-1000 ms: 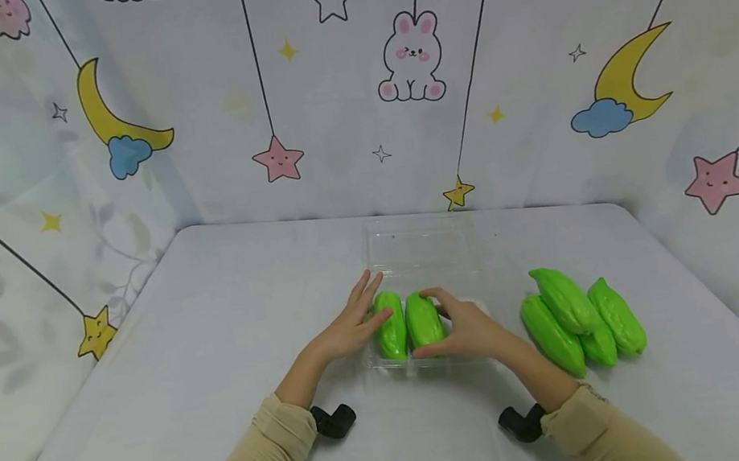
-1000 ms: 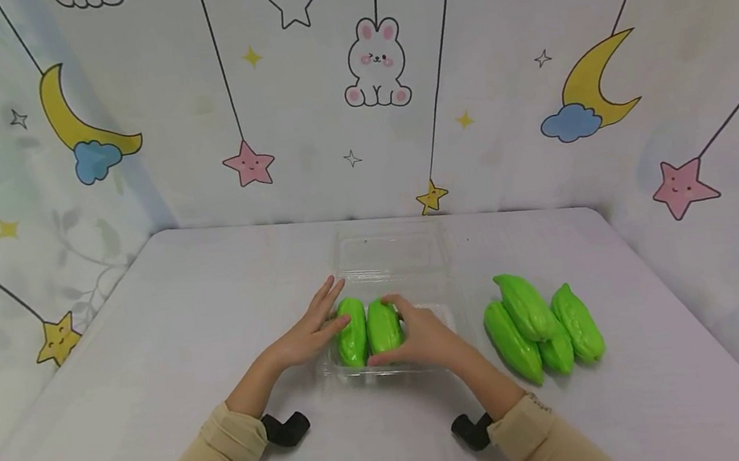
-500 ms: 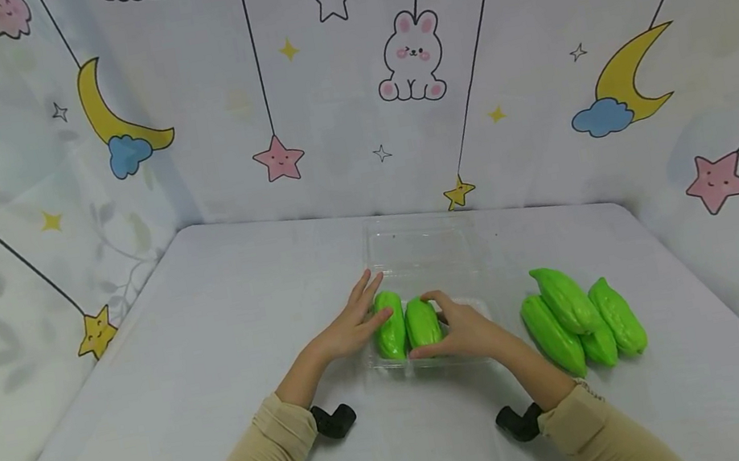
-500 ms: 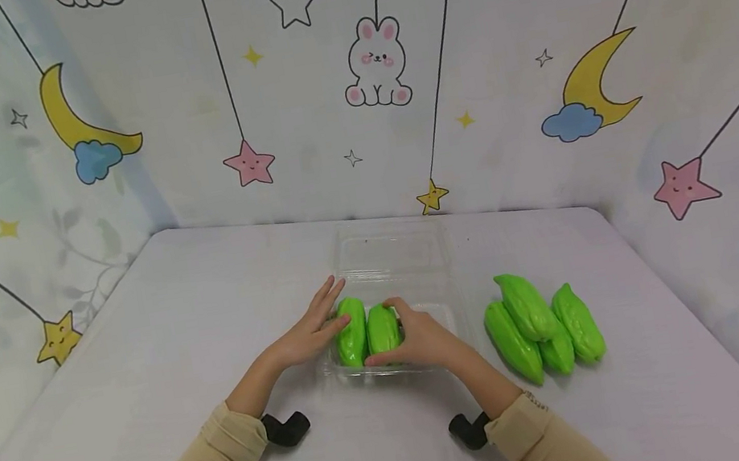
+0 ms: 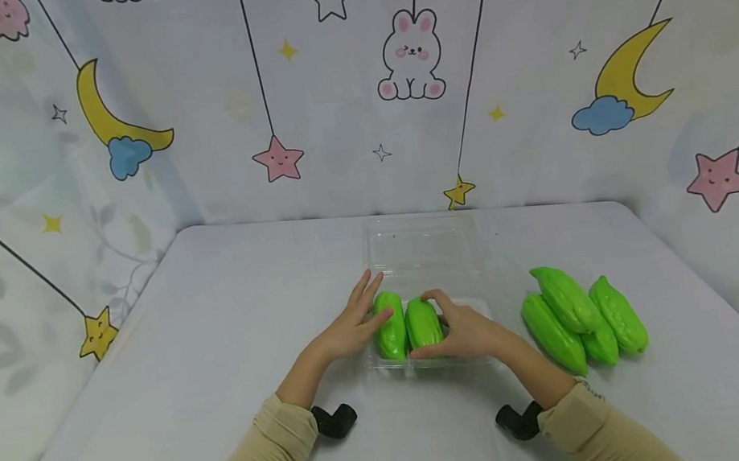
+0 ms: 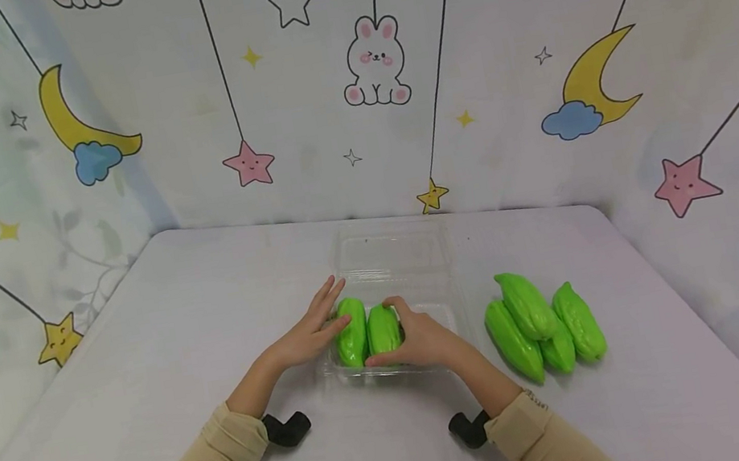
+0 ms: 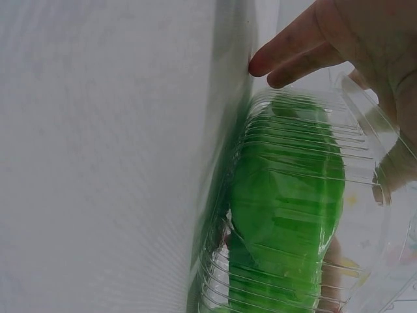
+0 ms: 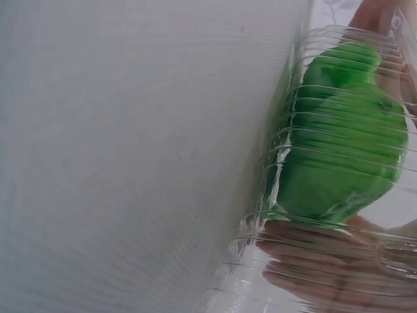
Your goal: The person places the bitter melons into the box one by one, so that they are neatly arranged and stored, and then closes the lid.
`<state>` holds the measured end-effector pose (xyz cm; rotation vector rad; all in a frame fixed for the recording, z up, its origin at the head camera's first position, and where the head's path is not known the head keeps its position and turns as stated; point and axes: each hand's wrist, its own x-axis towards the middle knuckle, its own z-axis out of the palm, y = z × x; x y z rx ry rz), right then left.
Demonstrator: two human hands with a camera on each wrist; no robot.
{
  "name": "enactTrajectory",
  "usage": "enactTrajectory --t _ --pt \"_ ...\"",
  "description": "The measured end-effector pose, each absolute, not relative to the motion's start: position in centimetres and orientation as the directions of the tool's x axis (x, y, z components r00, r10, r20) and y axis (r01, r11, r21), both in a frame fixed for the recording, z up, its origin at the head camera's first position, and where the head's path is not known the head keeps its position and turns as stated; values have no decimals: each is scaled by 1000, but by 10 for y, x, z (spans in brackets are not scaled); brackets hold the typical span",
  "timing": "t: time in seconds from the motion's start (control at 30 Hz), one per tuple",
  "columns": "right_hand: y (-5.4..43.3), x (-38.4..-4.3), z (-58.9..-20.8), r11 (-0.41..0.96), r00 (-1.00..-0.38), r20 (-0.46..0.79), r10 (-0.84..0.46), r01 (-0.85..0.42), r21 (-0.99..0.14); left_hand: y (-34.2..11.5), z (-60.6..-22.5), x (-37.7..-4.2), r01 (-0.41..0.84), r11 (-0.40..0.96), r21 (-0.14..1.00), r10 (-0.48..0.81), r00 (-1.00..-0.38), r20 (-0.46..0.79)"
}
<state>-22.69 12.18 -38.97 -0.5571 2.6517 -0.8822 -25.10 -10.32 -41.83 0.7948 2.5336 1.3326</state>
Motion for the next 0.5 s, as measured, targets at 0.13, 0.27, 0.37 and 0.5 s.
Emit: enactTrajectory --t 0.13,0.27,0.37,0.5 --pt "123 -227 -390 730 -877 -144 -459 -280 -623 -103 -419 -252 383 463 799 532 -841 95" --pt "123 -227 -390 724 -873 -134 -468 -292 -625 -103 -419 -252 381 462 801 532 -842 93" --pt "123 -227 -390 727 -875 -134 -465 -291 -621 -103 -419 -252 375 460 805 531 -842 89" --pt "123 -226 -389 736 -880 -134 -456 -287 -613 -103 -419 -253 371 455 810 532 -842 87"
